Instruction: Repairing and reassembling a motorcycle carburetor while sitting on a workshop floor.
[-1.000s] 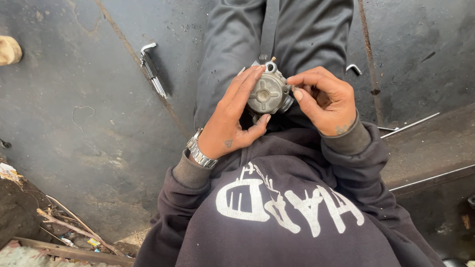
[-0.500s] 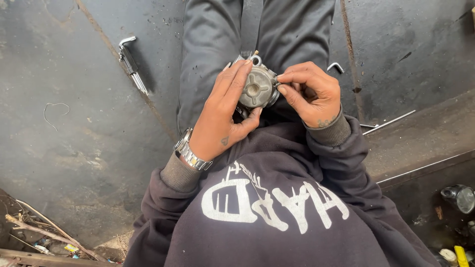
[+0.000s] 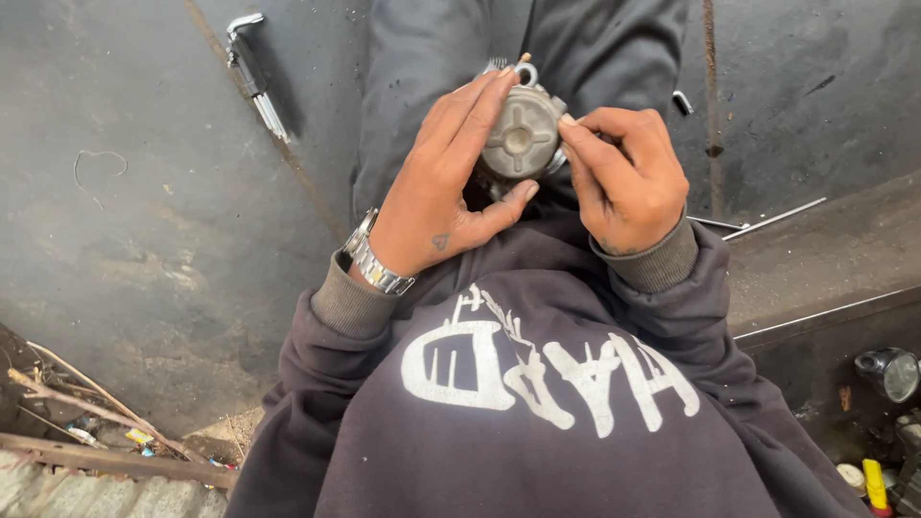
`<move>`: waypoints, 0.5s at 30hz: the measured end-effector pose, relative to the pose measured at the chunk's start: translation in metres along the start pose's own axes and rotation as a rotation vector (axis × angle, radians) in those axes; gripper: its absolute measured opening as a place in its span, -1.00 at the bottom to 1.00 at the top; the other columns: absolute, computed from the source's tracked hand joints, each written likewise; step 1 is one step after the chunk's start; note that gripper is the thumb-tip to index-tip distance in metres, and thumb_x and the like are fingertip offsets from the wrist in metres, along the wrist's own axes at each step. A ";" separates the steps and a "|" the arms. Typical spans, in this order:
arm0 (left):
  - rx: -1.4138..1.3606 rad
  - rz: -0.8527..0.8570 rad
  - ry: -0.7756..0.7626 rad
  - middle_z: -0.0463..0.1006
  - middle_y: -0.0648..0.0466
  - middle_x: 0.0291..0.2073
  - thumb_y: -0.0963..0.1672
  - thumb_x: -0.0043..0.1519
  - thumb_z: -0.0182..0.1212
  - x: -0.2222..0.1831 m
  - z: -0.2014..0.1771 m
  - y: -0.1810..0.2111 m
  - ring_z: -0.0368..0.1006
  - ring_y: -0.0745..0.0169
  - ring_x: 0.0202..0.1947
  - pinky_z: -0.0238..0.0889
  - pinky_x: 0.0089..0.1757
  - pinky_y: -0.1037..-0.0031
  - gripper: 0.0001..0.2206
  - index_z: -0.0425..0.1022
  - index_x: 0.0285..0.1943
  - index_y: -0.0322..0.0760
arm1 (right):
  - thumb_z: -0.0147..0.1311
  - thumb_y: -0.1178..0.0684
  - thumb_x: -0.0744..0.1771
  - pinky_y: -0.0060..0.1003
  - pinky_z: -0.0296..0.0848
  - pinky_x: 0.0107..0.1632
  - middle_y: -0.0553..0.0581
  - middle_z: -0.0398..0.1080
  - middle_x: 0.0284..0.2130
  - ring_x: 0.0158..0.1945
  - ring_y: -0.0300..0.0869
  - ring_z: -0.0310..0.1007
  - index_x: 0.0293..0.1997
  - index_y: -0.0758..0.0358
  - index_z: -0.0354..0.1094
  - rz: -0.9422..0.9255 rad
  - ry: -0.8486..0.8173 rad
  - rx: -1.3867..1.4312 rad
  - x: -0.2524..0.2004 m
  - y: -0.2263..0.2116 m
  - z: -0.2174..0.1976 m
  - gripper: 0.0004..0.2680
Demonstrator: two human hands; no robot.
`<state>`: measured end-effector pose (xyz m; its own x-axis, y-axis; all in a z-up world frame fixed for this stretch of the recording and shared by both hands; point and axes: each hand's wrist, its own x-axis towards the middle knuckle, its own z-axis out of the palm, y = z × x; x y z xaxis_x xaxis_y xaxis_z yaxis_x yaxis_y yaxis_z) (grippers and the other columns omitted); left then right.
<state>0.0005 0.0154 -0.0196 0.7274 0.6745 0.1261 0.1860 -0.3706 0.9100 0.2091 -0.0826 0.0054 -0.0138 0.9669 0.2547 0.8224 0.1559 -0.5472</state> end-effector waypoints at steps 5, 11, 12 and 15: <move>-0.199 0.027 -0.008 0.22 -0.15 0.44 -0.16 0.27 0.40 -0.007 -0.008 -0.009 0.20 -0.11 0.48 0.13 0.42 0.30 -0.27 0.03 0.57 -0.39 | 0.29 0.34 0.43 -0.36 0.45 -0.17 0.16 0.41 -0.13 -0.22 -0.16 0.46 0.08 0.35 0.49 0.096 0.053 0.066 -0.004 -0.004 0.007 -0.87; -0.283 -0.054 0.128 0.38 -0.11 0.34 -0.25 0.29 0.20 -0.021 -0.013 -0.018 0.42 0.00 0.36 0.29 0.33 0.37 -0.57 0.35 0.39 -0.37 | 0.23 0.37 0.39 -0.45 0.24 -0.34 0.13 0.41 -0.16 -0.40 -0.37 0.23 -0.03 0.42 0.49 0.314 -0.023 0.351 0.001 0.010 0.004 -0.90; -0.284 -0.052 0.130 0.38 -0.11 0.34 -0.25 0.29 0.20 -0.021 -0.013 -0.020 0.42 0.00 0.36 0.29 0.33 0.37 -0.57 0.35 0.39 -0.37 | 0.23 0.37 0.39 -0.45 0.24 -0.34 0.13 0.41 -0.16 -0.40 -0.37 0.23 -0.03 0.42 0.49 0.312 -0.023 0.349 0.001 0.012 0.005 -0.90; -0.279 -0.084 0.183 0.50 -0.09 0.23 -0.25 0.31 0.22 -0.020 -0.013 -0.022 0.52 0.04 0.26 0.38 0.24 0.40 -0.69 0.50 0.25 -0.37 | 0.20 0.37 0.41 -0.50 0.28 -0.21 0.08 0.40 -0.19 -0.30 -0.40 0.21 -0.08 0.47 0.45 0.387 -0.058 0.578 0.000 0.016 0.005 -0.95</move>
<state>-0.0263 0.0182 -0.0369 0.5819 0.8081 0.0920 0.0339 -0.1371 0.9900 0.2194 -0.0787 -0.0075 0.1755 0.9813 -0.0789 0.3402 -0.1357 -0.9305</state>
